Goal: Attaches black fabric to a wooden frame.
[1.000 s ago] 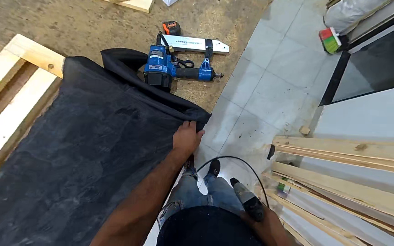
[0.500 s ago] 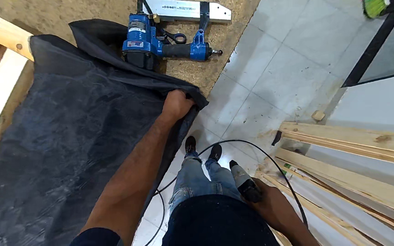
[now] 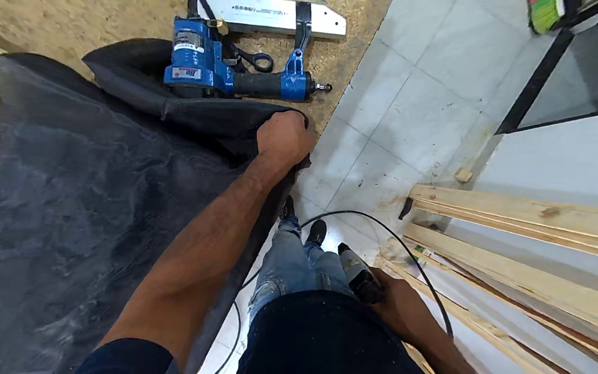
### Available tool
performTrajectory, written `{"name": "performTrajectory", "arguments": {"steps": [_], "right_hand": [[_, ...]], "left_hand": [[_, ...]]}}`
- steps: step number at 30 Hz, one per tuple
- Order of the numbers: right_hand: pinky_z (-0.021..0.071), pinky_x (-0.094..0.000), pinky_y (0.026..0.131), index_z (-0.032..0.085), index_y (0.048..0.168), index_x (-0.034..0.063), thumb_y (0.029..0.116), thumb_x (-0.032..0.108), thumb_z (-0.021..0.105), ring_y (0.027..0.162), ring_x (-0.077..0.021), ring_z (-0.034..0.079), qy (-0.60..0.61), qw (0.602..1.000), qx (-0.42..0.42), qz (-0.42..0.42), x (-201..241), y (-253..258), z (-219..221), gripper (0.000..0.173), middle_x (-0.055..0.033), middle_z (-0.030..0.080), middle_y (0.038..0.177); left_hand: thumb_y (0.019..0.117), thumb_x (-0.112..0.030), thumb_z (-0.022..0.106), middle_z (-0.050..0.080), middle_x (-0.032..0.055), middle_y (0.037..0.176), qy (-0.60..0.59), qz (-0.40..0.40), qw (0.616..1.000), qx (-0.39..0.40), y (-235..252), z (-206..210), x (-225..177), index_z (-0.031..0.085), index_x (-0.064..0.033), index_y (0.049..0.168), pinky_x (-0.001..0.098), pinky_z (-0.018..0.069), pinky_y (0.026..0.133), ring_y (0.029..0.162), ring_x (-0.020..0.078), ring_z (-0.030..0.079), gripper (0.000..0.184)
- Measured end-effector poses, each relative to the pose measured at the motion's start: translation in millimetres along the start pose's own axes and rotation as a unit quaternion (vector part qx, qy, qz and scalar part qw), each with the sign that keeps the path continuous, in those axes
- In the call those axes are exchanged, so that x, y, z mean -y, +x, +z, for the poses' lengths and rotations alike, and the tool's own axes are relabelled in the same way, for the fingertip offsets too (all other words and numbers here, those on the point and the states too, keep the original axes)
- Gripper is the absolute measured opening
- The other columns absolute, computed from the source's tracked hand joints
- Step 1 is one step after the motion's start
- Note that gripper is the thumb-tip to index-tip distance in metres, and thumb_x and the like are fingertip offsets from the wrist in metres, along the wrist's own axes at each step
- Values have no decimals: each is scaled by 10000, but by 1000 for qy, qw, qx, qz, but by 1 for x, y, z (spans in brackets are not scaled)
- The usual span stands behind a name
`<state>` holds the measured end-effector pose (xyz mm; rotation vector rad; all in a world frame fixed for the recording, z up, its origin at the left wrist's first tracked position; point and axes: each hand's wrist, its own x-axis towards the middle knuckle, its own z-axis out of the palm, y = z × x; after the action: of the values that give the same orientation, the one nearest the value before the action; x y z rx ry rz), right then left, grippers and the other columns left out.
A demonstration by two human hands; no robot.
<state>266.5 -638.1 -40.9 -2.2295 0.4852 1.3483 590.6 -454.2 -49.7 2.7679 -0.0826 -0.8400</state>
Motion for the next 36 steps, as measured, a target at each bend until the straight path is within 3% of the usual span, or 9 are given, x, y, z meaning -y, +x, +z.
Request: {"name": "performTrajectory", "arguments": {"steps": [6,10,13,15,18,20,24,29,36], "right_hand": [[571,-577,839,597,1400,270,842,530,715,983,-284,725,22,1000,-3,18,19,11,-5,626,-74,748,1062],[568,-565,844,600,1398,255,841,542,719,984,-280,722,22,1000,1,13,22,23,-9,638,-78,746,1055],[573,-548,847,620,1374,244,834,563,722,970,-256,724,20,1000,4,3,19,26,-17,635,-59,748,1037],[573,-550,845,631,1353,216,837,570,727,958,-262,726,18,1000,3,-10,16,27,-24,633,-72,748,1022],[575,-565,842,635,1351,215,836,579,722,962,-272,729,3,1000,-4,-30,5,26,-33,636,-79,750,1030],[573,-573,839,626,1364,226,833,579,728,970,-276,727,-8,1000,0,-29,-3,26,-36,646,-79,750,1034],[578,-565,821,628,1356,246,834,582,724,948,-270,729,-33,999,-10,-33,-19,27,-37,628,-67,751,1016],[572,-571,827,624,1367,235,834,559,733,948,-278,728,-40,998,-10,-44,-30,21,-36,633,-75,750,1020],[568,-579,843,616,1366,231,822,595,730,972,-286,724,-50,998,10,-46,-33,18,-28,665,-82,746,1038]], "left_hand": [[1010,-273,568,775,28,818,-320,-44,944,59,46,-11,7,675,-62,992,331,635,630,660,135,747,237],[1100,-296,468,708,145,1222,-509,63,828,227,35,-20,18,496,-30,1419,383,614,882,1041,233,732,416],[1086,-173,456,719,177,1231,-558,193,777,221,-4,-47,37,499,-12,1482,400,618,927,1075,269,733,430],[1069,-147,488,764,128,1066,-555,194,802,106,-31,-61,57,648,-12,1310,371,648,789,910,223,757,320],[1041,-274,595,761,37,877,-365,42,930,-22,-65,-48,87,717,-83,1024,401,650,717,770,173,747,227],[981,-445,677,738,131,997,-205,-53,977,3,-80,-14,96,714,-81,1138,588,586,833,909,302,724,398],[845,-494,800,641,195,1286,-46,-105,993,-10,-102,62,82,649,-104,1304,656,555,869,1137,413,653,622],[885,-339,752,659,165,1235,-14,-44,995,-86,-115,93,65,665,-83,1261,568,578,844,1146,372,649,463],[937,-601,654,673,174,1231,-83,15,986,-143,-108,116,81,670,-104,1325,559,552,945,1158,361,651,630]]}}
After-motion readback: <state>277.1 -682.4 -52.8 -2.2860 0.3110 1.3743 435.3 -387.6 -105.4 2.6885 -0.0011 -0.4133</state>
